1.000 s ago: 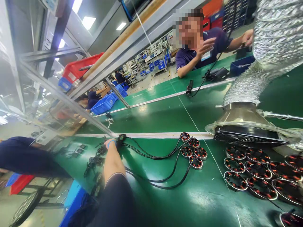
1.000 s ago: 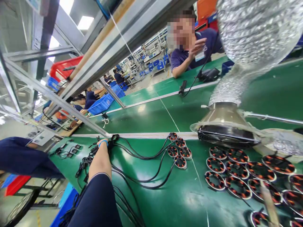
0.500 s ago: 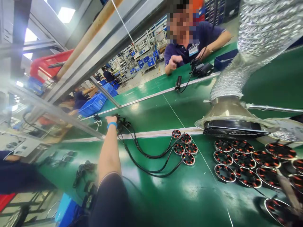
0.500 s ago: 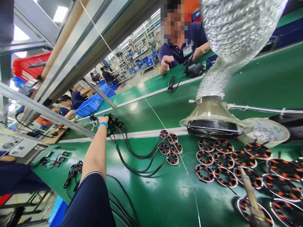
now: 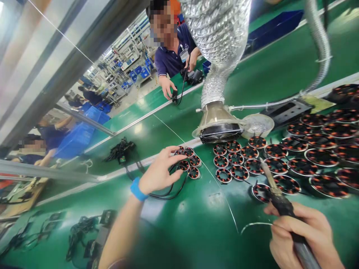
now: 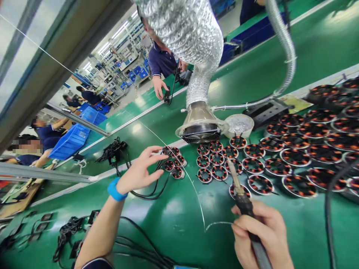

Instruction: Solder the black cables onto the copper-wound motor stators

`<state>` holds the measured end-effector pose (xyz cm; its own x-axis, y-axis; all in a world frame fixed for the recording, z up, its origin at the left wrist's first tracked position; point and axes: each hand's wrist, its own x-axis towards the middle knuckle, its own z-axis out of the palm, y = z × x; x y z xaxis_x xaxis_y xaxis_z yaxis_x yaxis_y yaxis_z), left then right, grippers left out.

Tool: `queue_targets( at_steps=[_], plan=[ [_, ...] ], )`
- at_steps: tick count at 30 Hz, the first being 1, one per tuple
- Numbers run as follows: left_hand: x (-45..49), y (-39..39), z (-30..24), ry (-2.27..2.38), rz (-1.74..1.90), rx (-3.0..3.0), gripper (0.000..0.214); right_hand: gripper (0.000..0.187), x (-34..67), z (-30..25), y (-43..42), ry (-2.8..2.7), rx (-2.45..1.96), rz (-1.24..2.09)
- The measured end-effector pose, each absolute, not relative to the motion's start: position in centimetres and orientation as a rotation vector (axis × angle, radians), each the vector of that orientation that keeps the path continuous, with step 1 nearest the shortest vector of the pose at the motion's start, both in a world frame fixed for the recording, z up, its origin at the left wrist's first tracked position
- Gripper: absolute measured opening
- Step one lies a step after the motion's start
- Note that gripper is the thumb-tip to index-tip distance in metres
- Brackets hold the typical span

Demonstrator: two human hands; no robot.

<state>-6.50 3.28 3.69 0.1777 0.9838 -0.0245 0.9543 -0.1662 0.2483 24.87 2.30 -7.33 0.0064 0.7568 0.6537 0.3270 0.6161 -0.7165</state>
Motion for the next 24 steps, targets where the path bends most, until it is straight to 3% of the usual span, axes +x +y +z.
queue_targets(
  at_steps=[4,7,24],
  plan=[
    [-3.1,3.6,0.9,1.876,0.043,2.321,0.088,0.023,25.1,-8.3,1.7,-1.551,-0.897,0.479],
    [-2.8,4.4,-1.0,1.991,-0.063,2.341,0.101,0.016,25.3,-9.0,1.4,-1.538,-0.832,0.447],
    [-2.3,5.1,-1.8,2.131,-0.189,2.330,0.106,0.014,25.3,-9.2,1.2,-1.457,-0.674,0.418]
  ],
)
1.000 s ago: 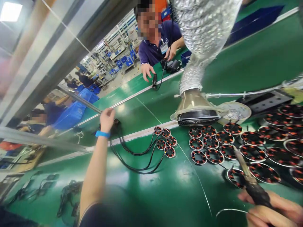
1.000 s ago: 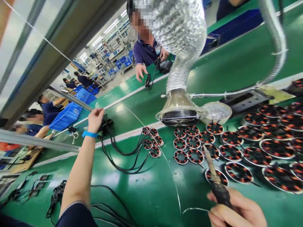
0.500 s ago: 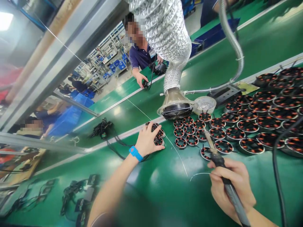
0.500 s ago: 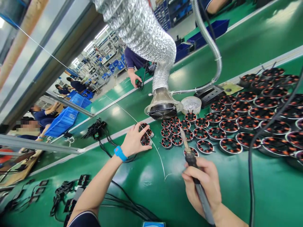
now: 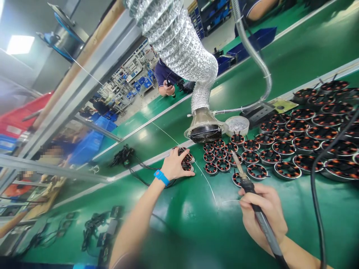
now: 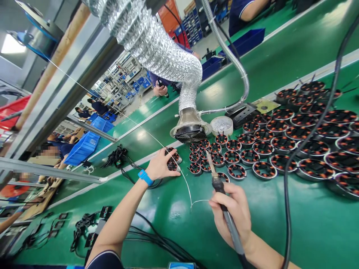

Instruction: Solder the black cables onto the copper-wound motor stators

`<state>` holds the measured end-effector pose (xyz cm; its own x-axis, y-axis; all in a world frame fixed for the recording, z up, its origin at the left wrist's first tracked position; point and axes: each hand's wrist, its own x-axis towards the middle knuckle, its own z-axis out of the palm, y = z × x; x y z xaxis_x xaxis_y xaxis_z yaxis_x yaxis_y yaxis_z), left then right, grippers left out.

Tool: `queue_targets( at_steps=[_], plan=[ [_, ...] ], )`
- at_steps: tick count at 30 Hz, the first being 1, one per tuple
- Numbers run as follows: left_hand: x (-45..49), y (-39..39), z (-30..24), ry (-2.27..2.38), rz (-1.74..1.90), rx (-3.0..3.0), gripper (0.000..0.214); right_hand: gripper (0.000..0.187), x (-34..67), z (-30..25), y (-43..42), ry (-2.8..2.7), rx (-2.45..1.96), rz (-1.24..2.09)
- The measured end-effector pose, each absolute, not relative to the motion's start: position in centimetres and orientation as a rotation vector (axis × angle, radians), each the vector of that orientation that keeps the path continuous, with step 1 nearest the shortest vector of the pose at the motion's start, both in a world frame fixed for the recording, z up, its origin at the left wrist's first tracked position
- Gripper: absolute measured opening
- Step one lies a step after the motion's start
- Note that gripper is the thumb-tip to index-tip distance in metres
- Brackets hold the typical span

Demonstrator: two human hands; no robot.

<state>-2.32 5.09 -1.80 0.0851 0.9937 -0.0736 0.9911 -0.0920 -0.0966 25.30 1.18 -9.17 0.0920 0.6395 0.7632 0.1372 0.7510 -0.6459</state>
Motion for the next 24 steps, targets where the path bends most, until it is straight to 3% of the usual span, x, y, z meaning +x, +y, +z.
queue_targets(
  at_steps=[10,17,24],
  plan=[
    [-3.1,5.4,-3.0,-2.122,0.031,-2.354,0.107,0.011,25.3,-8.9,1.1,-1.459,-0.652,0.447],
    [-4.6,6.0,-3.5,-2.042,-0.166,-2.529,0.094,0.014,25.1,-8.8,1.1,-1.459,-0.651,0.460],
    [-3.7,6.7,-3.4,-2.140,-0.009,-2.448,0.096,0.012,24.9,-8.8,1.1,-1.462,-0.645,0.491]
  ],
)
